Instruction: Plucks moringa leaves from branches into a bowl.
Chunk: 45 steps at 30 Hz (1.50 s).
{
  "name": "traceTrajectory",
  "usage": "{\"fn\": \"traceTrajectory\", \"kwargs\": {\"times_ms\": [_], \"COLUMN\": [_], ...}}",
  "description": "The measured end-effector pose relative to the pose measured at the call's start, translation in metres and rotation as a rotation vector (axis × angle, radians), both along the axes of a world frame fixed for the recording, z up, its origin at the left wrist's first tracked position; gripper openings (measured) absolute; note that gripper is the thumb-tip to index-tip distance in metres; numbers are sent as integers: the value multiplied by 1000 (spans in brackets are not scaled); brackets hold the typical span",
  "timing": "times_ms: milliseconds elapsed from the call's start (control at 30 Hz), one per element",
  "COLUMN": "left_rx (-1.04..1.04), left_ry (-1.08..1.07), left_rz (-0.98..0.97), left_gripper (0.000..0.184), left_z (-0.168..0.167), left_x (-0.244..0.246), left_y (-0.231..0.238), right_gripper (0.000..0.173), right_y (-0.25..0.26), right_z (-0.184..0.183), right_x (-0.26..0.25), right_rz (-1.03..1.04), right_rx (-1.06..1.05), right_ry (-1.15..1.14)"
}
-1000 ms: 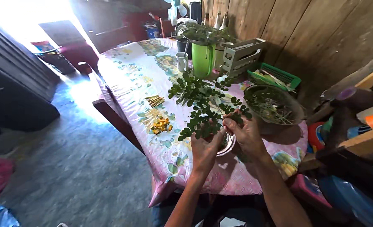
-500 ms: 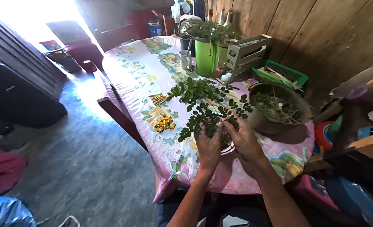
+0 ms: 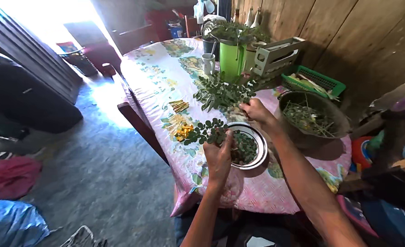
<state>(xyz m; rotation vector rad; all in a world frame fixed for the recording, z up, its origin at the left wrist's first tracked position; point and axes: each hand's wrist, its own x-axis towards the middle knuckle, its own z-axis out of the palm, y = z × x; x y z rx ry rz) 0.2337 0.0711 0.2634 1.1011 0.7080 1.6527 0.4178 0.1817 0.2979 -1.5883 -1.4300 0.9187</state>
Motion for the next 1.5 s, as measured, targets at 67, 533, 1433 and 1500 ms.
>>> {"fn": "traceTrajectory", "kwargs": {"times_ms": [67, 533, 1433, 1500], "left_rx": [-6, -45, 61, 48], "left_ry": [63, 166, 92, 28], "left_rz": [17, -18, -59, -105], "left_gripper": [14, 13, 21, 22], "left_z": [-2, -15, -6, -8], "left_x": [-5, -17, 3, 2], "left_y": [0, 2, -11, -7], "right_gripper": [27, 37, 20, 20], "right_y": [41, 92, -109, -108], "right_z": [-10, -11, -18, -21], "right_x": [0, 5, -14, -16], "right_rz": [-49, -3, 566, 560], "right_rx": [-98, 87, 274, 274], "right_ry": [-39, -555, 433, 465]}}
